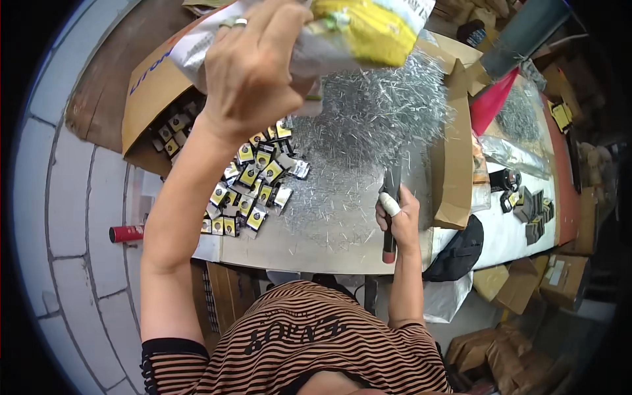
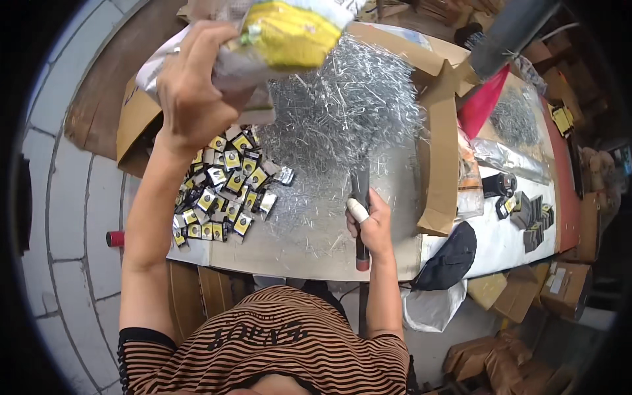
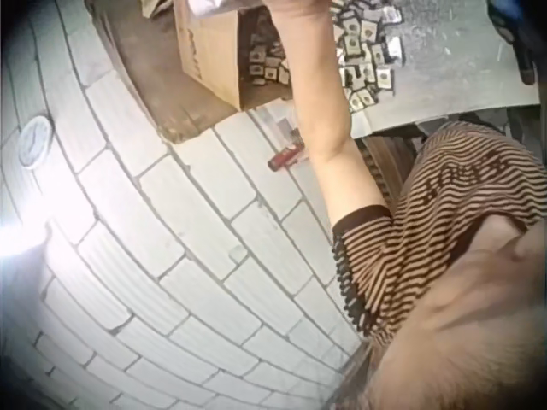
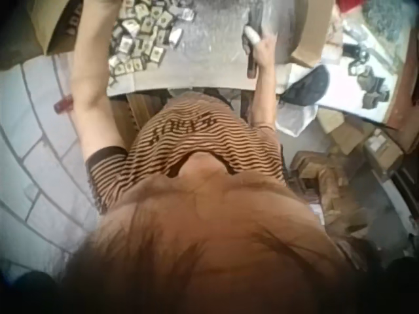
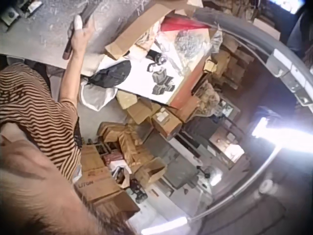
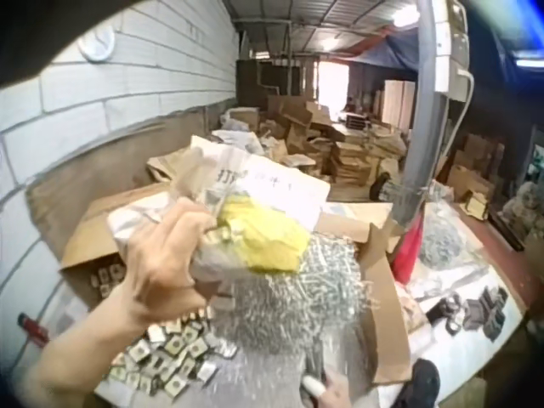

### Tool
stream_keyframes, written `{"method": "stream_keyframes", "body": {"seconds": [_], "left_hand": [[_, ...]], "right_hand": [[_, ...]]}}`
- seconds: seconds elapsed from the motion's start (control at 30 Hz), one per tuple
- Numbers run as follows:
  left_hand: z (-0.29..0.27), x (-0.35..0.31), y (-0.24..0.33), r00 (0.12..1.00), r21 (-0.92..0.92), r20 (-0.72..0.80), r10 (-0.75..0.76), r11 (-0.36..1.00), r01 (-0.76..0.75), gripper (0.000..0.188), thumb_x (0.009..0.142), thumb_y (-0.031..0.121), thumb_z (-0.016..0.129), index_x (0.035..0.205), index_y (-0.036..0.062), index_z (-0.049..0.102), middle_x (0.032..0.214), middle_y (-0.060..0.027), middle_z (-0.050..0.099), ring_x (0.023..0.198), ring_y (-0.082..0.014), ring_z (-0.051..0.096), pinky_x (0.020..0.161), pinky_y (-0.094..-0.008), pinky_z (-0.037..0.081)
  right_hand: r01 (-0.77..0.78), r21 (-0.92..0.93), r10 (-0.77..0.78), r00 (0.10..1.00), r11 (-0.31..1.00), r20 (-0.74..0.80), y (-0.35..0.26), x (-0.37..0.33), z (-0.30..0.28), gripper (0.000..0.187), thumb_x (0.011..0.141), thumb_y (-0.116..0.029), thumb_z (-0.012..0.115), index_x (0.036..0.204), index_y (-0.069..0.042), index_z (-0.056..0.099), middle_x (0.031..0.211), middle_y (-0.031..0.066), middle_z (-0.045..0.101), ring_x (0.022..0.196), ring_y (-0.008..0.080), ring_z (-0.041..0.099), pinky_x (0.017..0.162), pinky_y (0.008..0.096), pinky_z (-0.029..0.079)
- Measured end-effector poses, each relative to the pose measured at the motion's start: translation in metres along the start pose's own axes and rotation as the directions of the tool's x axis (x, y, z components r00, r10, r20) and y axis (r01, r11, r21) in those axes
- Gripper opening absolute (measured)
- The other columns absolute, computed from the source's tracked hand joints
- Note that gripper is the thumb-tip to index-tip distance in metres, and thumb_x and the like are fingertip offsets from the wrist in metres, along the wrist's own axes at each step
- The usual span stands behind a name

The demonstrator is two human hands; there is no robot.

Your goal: Packing small yellow product boxes into a larger shipping container.

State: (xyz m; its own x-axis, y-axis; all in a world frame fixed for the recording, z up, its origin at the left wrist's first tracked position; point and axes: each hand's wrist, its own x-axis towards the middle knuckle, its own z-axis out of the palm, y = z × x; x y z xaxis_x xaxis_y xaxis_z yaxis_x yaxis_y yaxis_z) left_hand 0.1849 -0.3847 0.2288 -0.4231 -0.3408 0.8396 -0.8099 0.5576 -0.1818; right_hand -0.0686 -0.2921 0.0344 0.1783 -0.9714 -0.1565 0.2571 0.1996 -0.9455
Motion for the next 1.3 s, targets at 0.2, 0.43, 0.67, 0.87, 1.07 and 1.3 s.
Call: {"method": "stream_keyframes", "body": {"seconds": [0.2,0.43,0.67,0.87,1.07,1.3], "left_hand": [[0.015,-0.009,0.005,0.995,0.004,-0.055,0.088,0.996,-0.087,0.034,0.055,0.008,0.063,0.087,0.0068,0.053,0.081,-0.0079,0.059,0.063,-0.0245,0.061,0.055,-0.0345,0.047],[0.009,-0.011,0.012,1.000,-0.002,-0.023,0.014,1.000,-0.015,0.048,0.052,0.009,0.072,0.098,0.0070,0.056,0.098,-0.0096,0.064,0.080,-0.0231,0.065,0.062,-0.0343,0.050],[0.004,-0.015,0.014,0.999,0.022,-0.035,0.023,0.999,-0.022,0.019,0.066,0.010,0.060,0.084,0.0069,0.055,0.084,-0.0056,0.058,0.065,-0.0151,0.059,0.055,-0.0295,0.045],[0.003,-0.032,0.007,0.996,0.090,0.075,0.041,0.995,-0.047,0.021,0.071,0.009,0.059,0.092,0.0073,0.059,0.092,-0.0077,0.064,0.068,-0.0155,0.063,0.056,-0.0289,0.048],[-0.024,-0.022,-0.037,0.974,-0.071,-0.190,-0.119,0.992,0.107,0.046,0.057,0.011,0.075,0.100,0.0070,0.059,0.094,-0.0094,0.063,0.072,-0.0214,0.064,0.062,-0.0332,0.052],[-0.033,0.051,-0.077,0.734,-0.132,-0.679,0.017,0.981,-0.144,0.034,0.067,-0.003,0.065,0.096,-0.0072,0.048,0.081,-0.0213,0.055,0.061,-0.0262,0.057,0.052,-0.0342,0.053]], "right_hand": [[-0.087,-0.040,0.087,0.996,0.995,-0.009,0.007,-0.012,-0.005,0.014,0.092,-0.014,0.058,0.092,-0.002,0.051,0.061,0.0019,0.047,0.044,0.0081,0.044,0.039,0.0228,0.033],[-0.110,0.067,0.111,0.994,0.992,-0.014,0.010,-0.030,0.002,0.011,0.090,-0.010,0.057,0.095,-0.003,0.050,0.062,0.0038,0.047,0.046,0.0100,0.043,0.038,0.0224,0.031],[-0.088,0.029,0.088,0.996,0.996,0.023,0.026,-0.032,0.004,0.014,0.091,-0.012,0.056,0.097,-0.002,0.048,0.063,0.0050,0.045,0.047,0.0108,0.043,0.037,0.0225,0.032],[-0.170,-0.099,0.171,0.985,0.980,-0.002,0.025,-0.025,0.023,0.012,0.090,-0.012,0.057,0.089,-0.004,0.048,0.061,0.0034,0.046,0.043,0.0104,0.042,0.037,0.0236,0.033],[0.222,-0.292,-0.218,0.975,0.930,0.047,-0.040,-0.013,0.037,0.020,0.086,-0.012,0.065,0.091,0.000,0.050,0.061,0.0031,0.049,0.043,0.0102,0.046,0.038,0.0231,0.034],[0.540,-0.433,-0.563,0.822,0.722,0.085,-0.136,0.039,0.051,0.030,0.085,-0.017,0.067,0.102,0.004,0.053,0.066,0.0029,0.053,0.045,0.0079,0.046,0.040,0.0213,0.034]]}}
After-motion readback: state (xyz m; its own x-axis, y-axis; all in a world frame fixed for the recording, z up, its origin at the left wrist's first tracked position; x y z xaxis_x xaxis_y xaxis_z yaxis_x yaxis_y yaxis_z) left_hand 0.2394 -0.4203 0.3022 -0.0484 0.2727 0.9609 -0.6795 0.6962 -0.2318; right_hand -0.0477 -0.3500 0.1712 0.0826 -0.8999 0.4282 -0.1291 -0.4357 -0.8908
